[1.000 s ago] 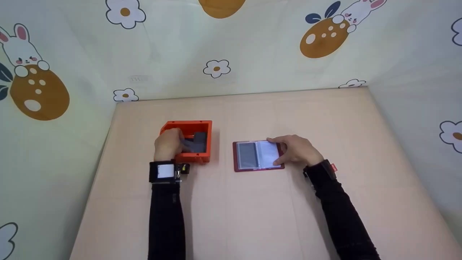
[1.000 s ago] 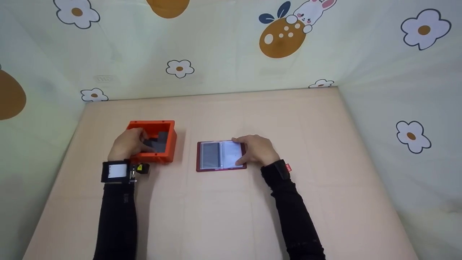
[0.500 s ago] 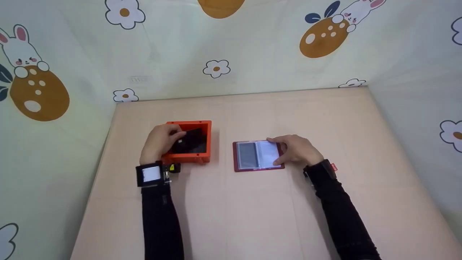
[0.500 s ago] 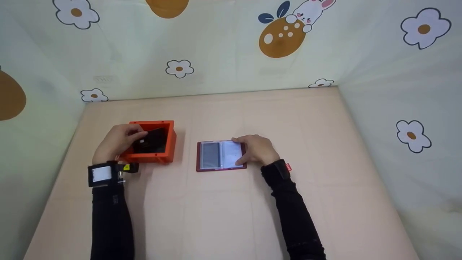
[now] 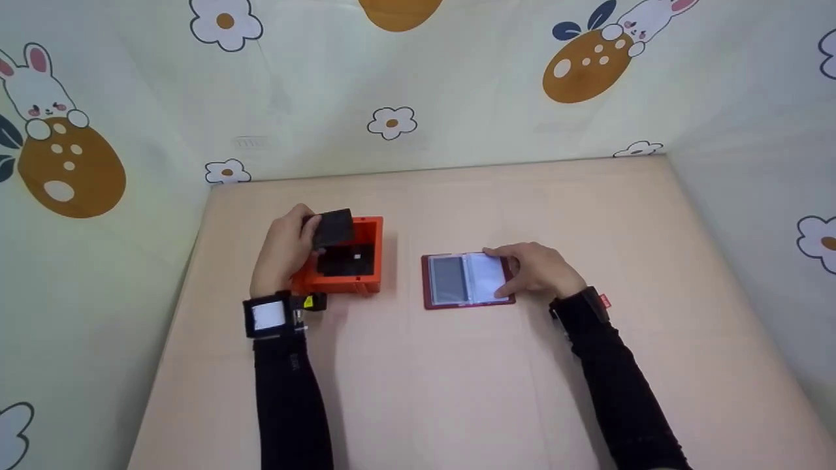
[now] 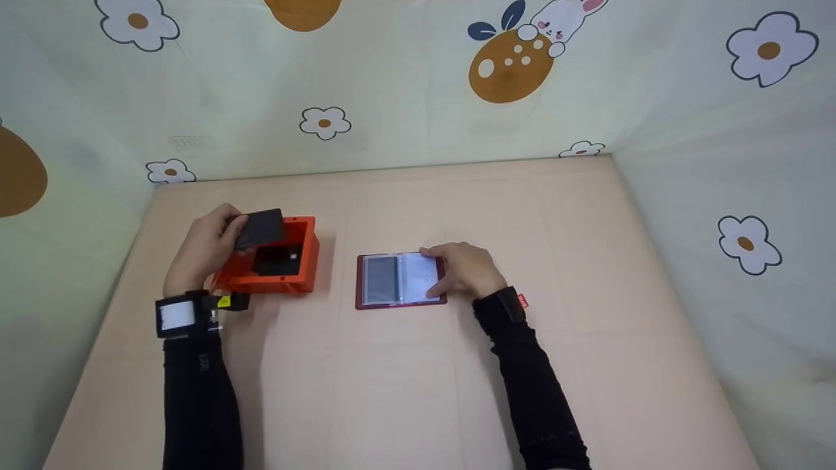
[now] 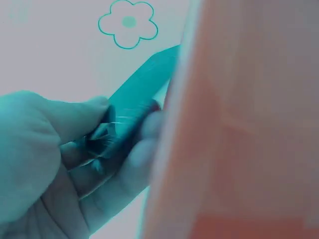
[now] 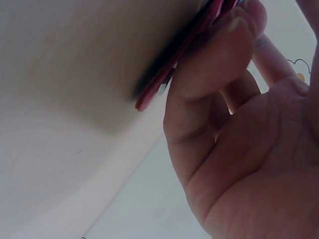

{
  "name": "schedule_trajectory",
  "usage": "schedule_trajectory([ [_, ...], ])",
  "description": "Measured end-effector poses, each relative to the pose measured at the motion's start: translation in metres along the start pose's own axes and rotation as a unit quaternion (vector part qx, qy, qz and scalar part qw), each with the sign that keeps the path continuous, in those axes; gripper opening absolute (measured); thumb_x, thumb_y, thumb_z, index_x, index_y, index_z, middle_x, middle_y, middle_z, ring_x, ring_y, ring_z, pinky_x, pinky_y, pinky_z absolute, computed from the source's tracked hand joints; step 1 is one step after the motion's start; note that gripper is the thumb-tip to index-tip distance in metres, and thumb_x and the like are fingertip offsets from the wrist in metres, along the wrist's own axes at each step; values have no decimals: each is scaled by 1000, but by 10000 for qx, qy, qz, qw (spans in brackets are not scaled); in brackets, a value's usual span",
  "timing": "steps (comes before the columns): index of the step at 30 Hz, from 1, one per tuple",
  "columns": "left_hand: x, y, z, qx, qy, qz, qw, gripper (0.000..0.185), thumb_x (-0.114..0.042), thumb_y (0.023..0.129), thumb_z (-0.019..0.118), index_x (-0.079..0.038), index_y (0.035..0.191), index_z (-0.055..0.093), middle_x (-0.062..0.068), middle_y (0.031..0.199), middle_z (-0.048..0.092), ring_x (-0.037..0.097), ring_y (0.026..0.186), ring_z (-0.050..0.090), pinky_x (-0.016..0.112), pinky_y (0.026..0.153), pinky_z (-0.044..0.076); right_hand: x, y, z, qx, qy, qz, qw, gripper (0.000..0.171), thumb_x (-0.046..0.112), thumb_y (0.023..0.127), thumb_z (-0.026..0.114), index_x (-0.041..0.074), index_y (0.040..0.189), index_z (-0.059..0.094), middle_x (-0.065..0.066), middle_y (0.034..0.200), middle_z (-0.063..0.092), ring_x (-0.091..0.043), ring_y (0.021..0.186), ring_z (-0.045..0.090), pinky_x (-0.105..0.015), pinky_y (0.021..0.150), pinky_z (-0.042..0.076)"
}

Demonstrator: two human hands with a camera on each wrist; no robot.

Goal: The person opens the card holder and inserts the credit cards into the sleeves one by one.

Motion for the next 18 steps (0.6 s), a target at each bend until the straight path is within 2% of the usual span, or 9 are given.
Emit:
schedule_trajectory([
  [4,1,2,1,-45,-882,-112,9960,27,-24,112,44,1,118,50,25,99,66,27,66,75,41,67,64,-1,0,1,22,26,15,10000,86,32,69,97,27,147,60,-6,104,61,-24,102,52,-38,88,44],
  [7,1,3,-2,-285,-1160,-230,9926,25,-24,110,48,-1,118,49,23,99,67,24,66,75,36,68,64,-2,0,1,5,76,36,10000,86,32,70,97,27,147,60,-7,118,65,-25,107,52,-42,96,46],
  [9,-1,3,-5,-453,-1171,-227,9918,24,-24,108,52,-1,118,51,22,102,69,25,72,75,31,71,63,-3,0,1,-20,99,42,9999,85,32,70,97,26,146,60,-7,123,65,-25,108,52,-44,99,46],
  [13,-6,1,-11,-671,-1409,-205,9875,25,-22,105,61,-1,116,57,19,112,69,27,93,72,25,81,60,-3,0,1,-31,138,33,9999,84,32,70,97,26,146,61,-8,121,64,-26,108,52,-44,98,46],
  [15,-8,0,-13,-777,-1722,-251,9817,25,-20,103,65,0,116,58,18,114,69,25,99,69,21,84,57,-2,-1,1,-22,137,18,9999,84,32,70,97,26,146,61,-8,121,64,-26,109,52,-45,98,46],
  [18,-8,-4,-15,-785,-2255,-425,9702,26,-16,101,68,-2,121,59,17,116,70,23,103,67,23,89,57,-3,-1,1,10,153,48,9999,85,32,70,97,26,147,60,-9,132,64,-26,112,53,-48,105,46],
])
Point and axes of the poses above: each hand's wrist, its own y-axis towards the middle knuckle, its own z-axis out of the palm, x = y × z, the point moved 9 cm from there along y, towards the middle knuckle
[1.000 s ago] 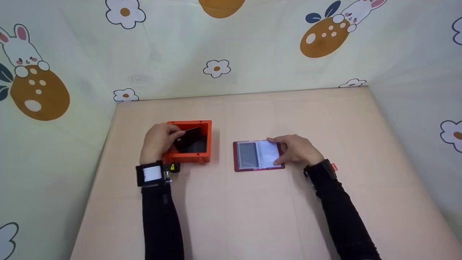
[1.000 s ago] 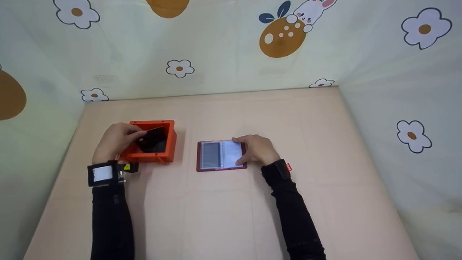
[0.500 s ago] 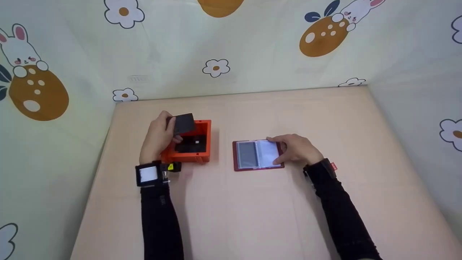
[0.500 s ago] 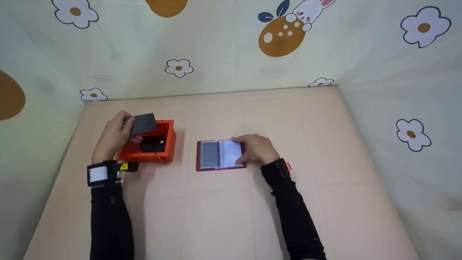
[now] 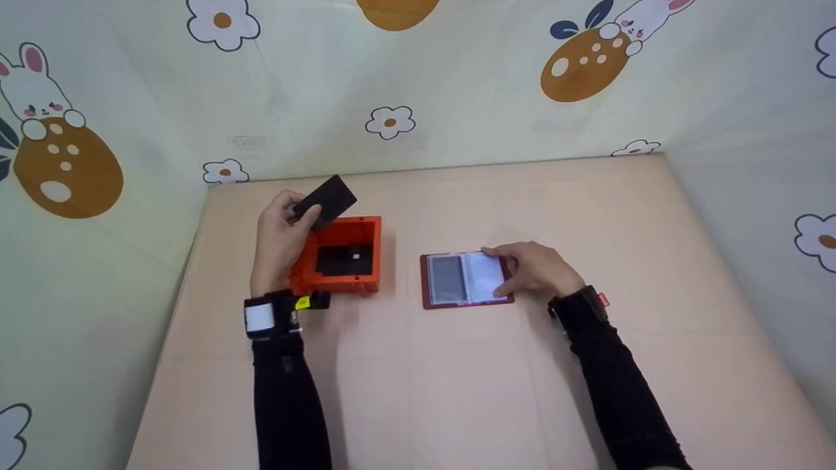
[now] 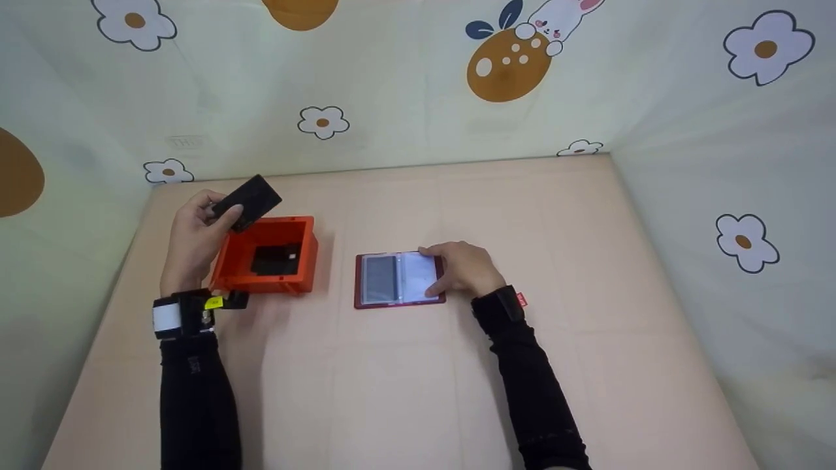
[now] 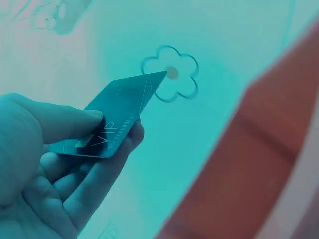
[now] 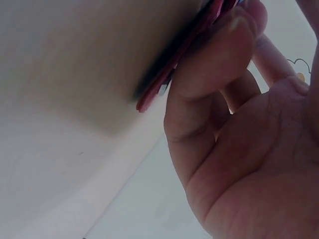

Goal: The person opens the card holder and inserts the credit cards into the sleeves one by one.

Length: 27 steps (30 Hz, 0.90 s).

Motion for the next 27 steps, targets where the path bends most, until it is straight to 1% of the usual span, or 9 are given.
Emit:
schedule_trajectory([
  [2,-1,-2,1,99,-247,-100,9996,31,-14,100,69,-6,129,60,16,120,69,22,108,66,26,96,57,0,0,0,12,-6,17,10000,85,32,70,97,26,147,60,-11,138,64,-27,115,53,-51,107,46],
  [5,-2,-4,6,439,-509,-259,9974,42,-12,103,64,-13,144,55,14,130,64,23,117,63,31,102,55,-1,1,0,49,13,63,10000,86,32,71,97,26,147,59,-11,141,62,-27,116,53,-52,109,45],
  [8,-5,-6,12,658,-729,-278,9948,39,-13,106,58,-13,144,54,13,126,60,24,113,62,28,94,58,-1,1,0,46,-1,56,10000,86,32,70,97,26,147,59,-11,130,65,-27,111,53,-48,103,47],
  [11,-9,-5,12,419,-904,-129,9949,24,-16,106,58,-6,128,59,8,108,62,21,97,62,22,81,56,-1,1,0,47,0,54,10000,86,31,70,97,27,147,60,-8,107,63,-25,102,52,-39,90,45],
  [14,-12,-4,11,90,-894,25,9959,19,-21,104,64,-4,110,60,2,87,64,18,84,60,23,73,53,0,1,0,58,-3,31,10000,86,31,69,97,27,147,60,-5,91,53,-24,95,51,-35,80,39],
  [16,-12,-5,13,17,-790,-27,9969,20,-24,101,69,-6,106,60,-2,81,65,15,82,60,21,73,53,0,1,0,59,-18,13,10000,87,31,69,97,27,147,60,-3,90,52,-23,94,51,-34,79,38],
  [19,-12,-7,16,78,-844,-142,9963,22,-23,99,72,-6,106,59,-2,82,66,15,84,62,20,77,56,1,1,0,58,-41,-8,10000,87,31,69,97,26,147,60,-3,89,52,-23,93,51,-33,79,38],
  [23,-13,-7,21,39,-1046,-222,9943,23,-19,100,70,-3,109,57,0,84,64,14,84,63,20,81,57,1,1,0,65,-10,-10,10000,87,31,69,97,26,147,60,-4,90,52,-23,94,51,-34,79,38],
  [27,-15,-6,29,-43,-970,-171,9951,20,-16,101,68,-2,109,57,2,84,62,14,84,65,21,81,58,1,1,0,70,20,26,10000,86,31,69,97,26,147,60,-4,95,55,-24,99,51,-35,83,39],
])
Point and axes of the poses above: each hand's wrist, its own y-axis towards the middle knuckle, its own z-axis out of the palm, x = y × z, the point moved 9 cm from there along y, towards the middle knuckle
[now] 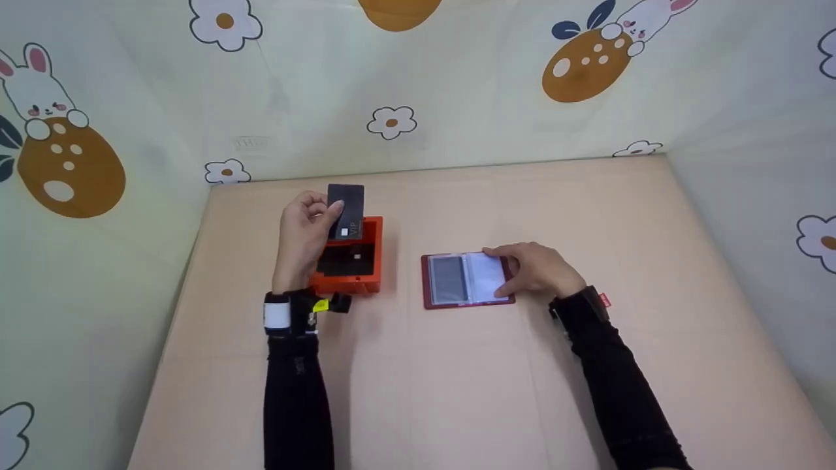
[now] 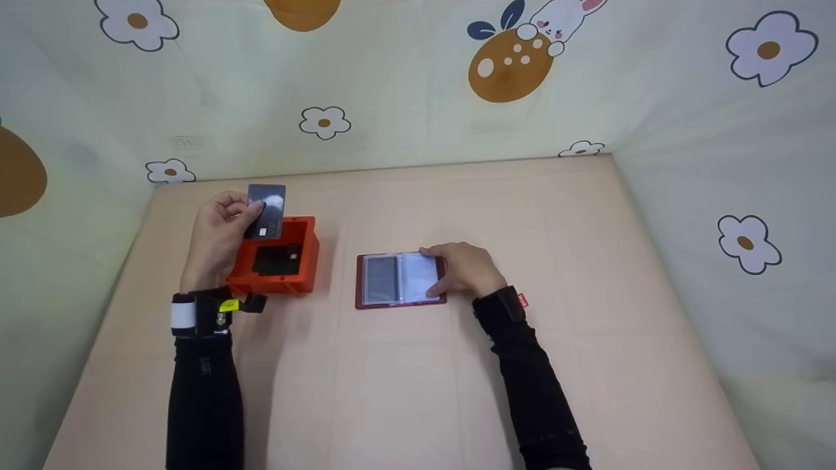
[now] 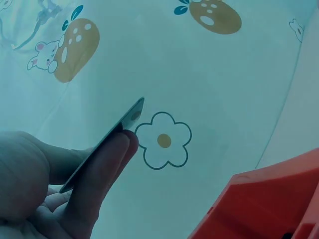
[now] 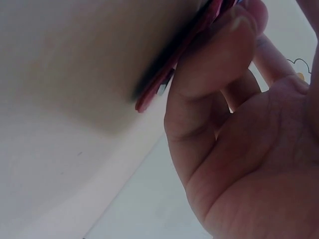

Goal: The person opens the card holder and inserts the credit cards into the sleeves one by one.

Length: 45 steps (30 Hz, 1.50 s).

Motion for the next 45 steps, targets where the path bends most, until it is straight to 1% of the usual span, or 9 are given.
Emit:
schedule_trajectory([
  [7,0,-4,41,200,221,84,9995,18,-16,100,69,-3,108,59,5,82,62,19,81,64,22,74,57,-1,0,1,23,-16,21,10000,87,32,70,97,26,148,59,-5,94,54,-25,100,51,-36,84,39],
  [12,3,-11,85,192,360,435,9982,15,-13,99,71,-4,103,60,4,77,59,17,73,57,21,63,47,0,0,1,-12,-65,-20,10000,86,32,70,97,26,147,60,-4,93,54,-24,98,52,-35,82,39],
  [16,10,-23,129,427,482,663,9957,15,-12,98,72,-3,100,60,1,75,57,13,66,53,21,57,42,0,-1,1,-17,-81,-31,10000,85,32,70,97,26,147,60,-5,94,56,-24,96,52,-36,81,40],
  [21,25,-37,167,787,526,546,9940,17,-14,98,72,-4,99,59,-3,74,54,10,63,49,20,56,37,0,-1,1,-46,-104,1,9999,85,32,70,97,24,147,60,-10,121,68,-26,109,57,-45,98,49],
  [25,29,-41,175,863,509,466,9939,16,-14,99,71,-4,98,59,-3,73,54,10,62,48,20,55,36,1,1,1,-55,-97,-27,9999,85,32,70,97,22,146,61,-9,131,68,-27,113,58,-49,105,48],
  [30,27,-40,171,830,483,459,9943,16,-15,98,72,-4,100,60,-2,70,54,12,64,48,22,55,36,2,2,0,-9,-92,-32,10000,86,32,70,97,23,147,60,-6,102,62,-26,100,53,-42,90,45],
  [37,28,-40,173,718,526,538,9946,17,-15,98,72,-6,96,58,-5,68,48,11,63,45,22,56,34,2,1,-2,-32,125,-146,9998,84,36,74,94,26,149,58,-8,127,67,-24,106,55,-43,98,49],
  [41,29,-41,175,624,458,611,9951,16,-14,99,71,-6,95,57,-6,67,47,12,68,45,22,60,34,11,4,-14,-626,897,-395,9932,59,30,93,79,17,147,59,-7,92,68,-20,78,59,-33,71,50],
  [45,31,-43,178,463,579,745,9945,16,-15,99,70,-6,95,57,-7,66,47,11,68,45,22,62,35,25,8,-14,-914,2481,-402,9636,42,32,111,49,3,140,56,-9,76,67,-18,57,62,-35,52,56],
])
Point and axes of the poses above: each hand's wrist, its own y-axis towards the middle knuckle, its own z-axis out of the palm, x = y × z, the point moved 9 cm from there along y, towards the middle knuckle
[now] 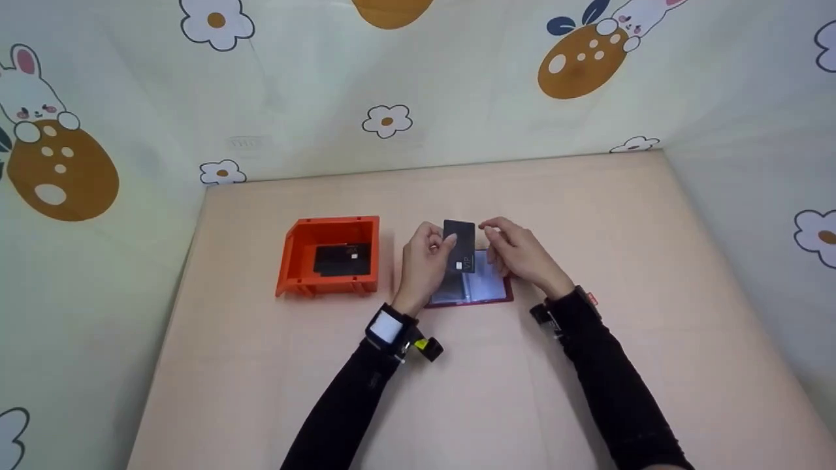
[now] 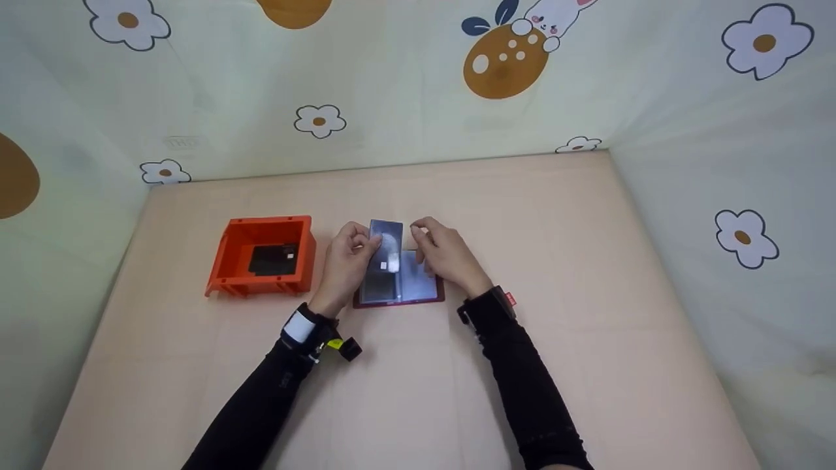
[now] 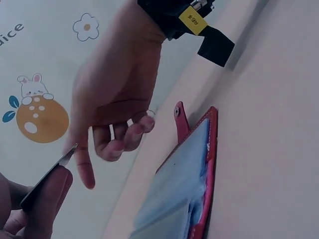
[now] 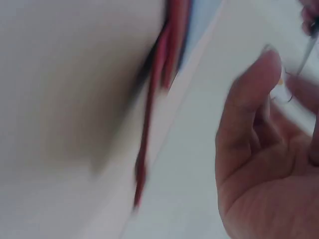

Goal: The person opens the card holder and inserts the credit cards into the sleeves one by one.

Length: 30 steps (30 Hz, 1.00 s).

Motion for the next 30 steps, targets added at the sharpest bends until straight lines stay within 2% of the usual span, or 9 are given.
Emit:
schedule_trajectory([
  [3,1,-3,4,-119,112,72,9998,18,-16,100,69,-7,94,56,-8,67,48,9,66,45,21,61,34,3,-1,16,16,1135,396,9927,41,38,113,37,2,130,48,-11,74,64,-18,51,62,-37,49,56],
  [6,1,-7,7,-218,152,107,9996,19,-15,99,70,-6,92,55,-8,67,51,8,64,46,20,59,34,6,-3,30,-202,1644,655,9840,33,36,113,36,5,122,43,-10,74,59,-17,47,59,-33,45,53],
  [8,0,-9,9,-266,168,127,9994,20,-15,98,71,-6,90,56,-7,66,55,7,63,47,20,58,35,6,-3,33,-578,1539,658,9842,27,32,113,37,6,117,42,-9,75,56,-15,48,57,-29,42,50],
  [11,-2,-10,11,-274,230,137,9993,21,-15,96,75,-6,87,58,-5,64,61,5,61,50,19,58,38,8,-3,31,-1270,993,521,9855,21,26,113,39,5,110,44,-6,82,52,-14,63,54,-24,54,46],
  [15,-2,-9,14,-67,263,78,9996,23,-17,93,78,-7,85,59,-6,62,62,3,58,51,17,57,38,11,-5,26,-1791,515,323,9819,19,21,112,41,4,105,45,-5,87,49,-18,80,47,-29,71,38],
  [19,1,-6,18,446,-60,-18,9990,23,-19,95,77,-7,88,58,-7,63,61,3,55,56,20,53,47,14,-5,22,-1866,340,162,9817,20,19,113,40,3,103,44,-5,84,46,-19,78,45,-32,70,36],
  [23,5,-3,21,1147,-454,-211,9921,24,-28,100,70,-8,94,60,5,68,68,12,54,66,36,55,60,14,-6,12,-1944,179,135,9807,19,18,112,39,3,103,44,-5,83,47,-22,78,48,-33,70,38],
  [27,3,-2,15,1689,528,-204,9840,33,-40,98,72,-10,108,64,9,91,74,18,79,72,38,75,61,10,-6,-5,-2083,126,228,9777,19,20,112,39,4,103,43,-8,86,50,-23,82,51,-33,72,40],
  [30,0,-5,12,2246,1784,-45,9580,56,-35,85,87,-9,128,62,9,117,70,24,107,65,40,94,55,3,-8,-19,-2239,326,387,9733,20,20,113,37,4,100,41,-8,84,46,-21,75,48,-30,63,41],
])
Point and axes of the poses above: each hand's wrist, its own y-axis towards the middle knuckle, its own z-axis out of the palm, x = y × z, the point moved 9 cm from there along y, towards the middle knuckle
